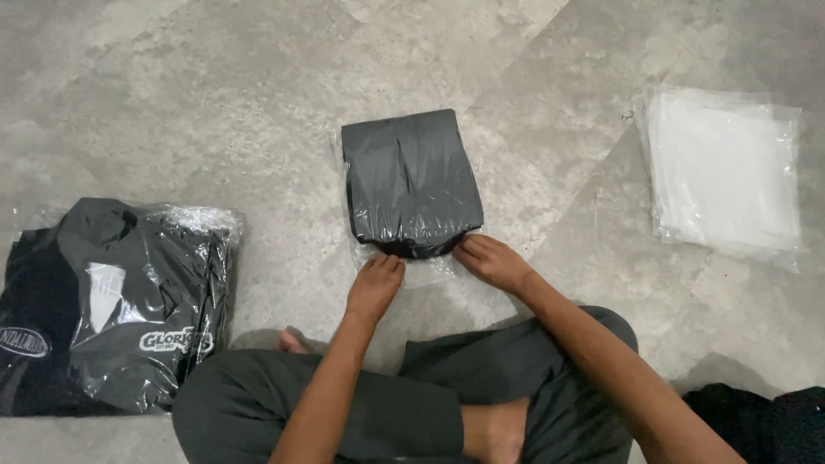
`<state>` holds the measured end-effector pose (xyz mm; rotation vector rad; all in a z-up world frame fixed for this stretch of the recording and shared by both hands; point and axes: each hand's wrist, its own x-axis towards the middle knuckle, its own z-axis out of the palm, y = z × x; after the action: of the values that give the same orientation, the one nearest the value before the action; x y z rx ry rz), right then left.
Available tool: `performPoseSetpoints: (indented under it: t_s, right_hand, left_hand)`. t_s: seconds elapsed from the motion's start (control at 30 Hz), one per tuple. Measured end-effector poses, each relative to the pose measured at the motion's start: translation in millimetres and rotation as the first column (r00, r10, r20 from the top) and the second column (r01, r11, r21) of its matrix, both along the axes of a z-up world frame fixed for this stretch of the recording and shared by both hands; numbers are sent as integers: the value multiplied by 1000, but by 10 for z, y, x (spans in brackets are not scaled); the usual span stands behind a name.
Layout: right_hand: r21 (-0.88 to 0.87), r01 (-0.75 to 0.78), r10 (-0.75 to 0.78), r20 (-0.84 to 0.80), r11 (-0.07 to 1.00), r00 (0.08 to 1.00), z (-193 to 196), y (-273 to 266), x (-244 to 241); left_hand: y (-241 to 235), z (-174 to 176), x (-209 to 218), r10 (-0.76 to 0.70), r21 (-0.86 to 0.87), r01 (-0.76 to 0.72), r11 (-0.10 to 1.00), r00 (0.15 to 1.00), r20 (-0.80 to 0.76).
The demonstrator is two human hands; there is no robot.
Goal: The person sits on the floor and folds a black shirt before placing it into a clear plastic bag. They smooth the shirt inside the bag and then stack it with other packaged shirts. The person repeats this process with another black shirt, folding and bagging it.
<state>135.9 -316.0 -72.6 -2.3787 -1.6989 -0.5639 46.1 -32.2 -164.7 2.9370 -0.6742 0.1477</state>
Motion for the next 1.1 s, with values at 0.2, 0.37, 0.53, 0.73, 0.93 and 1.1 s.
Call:
performPoseSetpoints:
  t_s: [0.2, 0.37, 0.53, 0.73, 0.93, 1.1]
  right_hand:
    - [22, -143, 143, -288, 989, 947, 259, -104, 52]
    - [-339, -199, 70, -356, 920, 932, 428, -257, 216]
    - [-570, -204, 7, -329, 796, 944, 395, -326, 387]
    - [-539, -216, 108, -226, 814, 968, 278, -386, 495]
    - [-429, -284, 161, -302, 857, 940, 299, -363, 584]
    - [-510, -297, 43, -452, 808, 891, 439, -282, 623]
  left_hand:
    - [204, 731, 117, -111, -159, 52, 986, 915, -388]
    - [386, 993, 190, -237, 29, 291, 956, 830, -504]
    - [460, 911, 272, -317, 244, 462, 853, 829, -461]
    - [481, 817, 305, -290, 201, 444, 873, 805, -517]
    - [582, 743, 286, -358, 234, 500, 834, 812, -461]
    - [767, 172, 338, -474, 54, 543, 838, 773, -423]
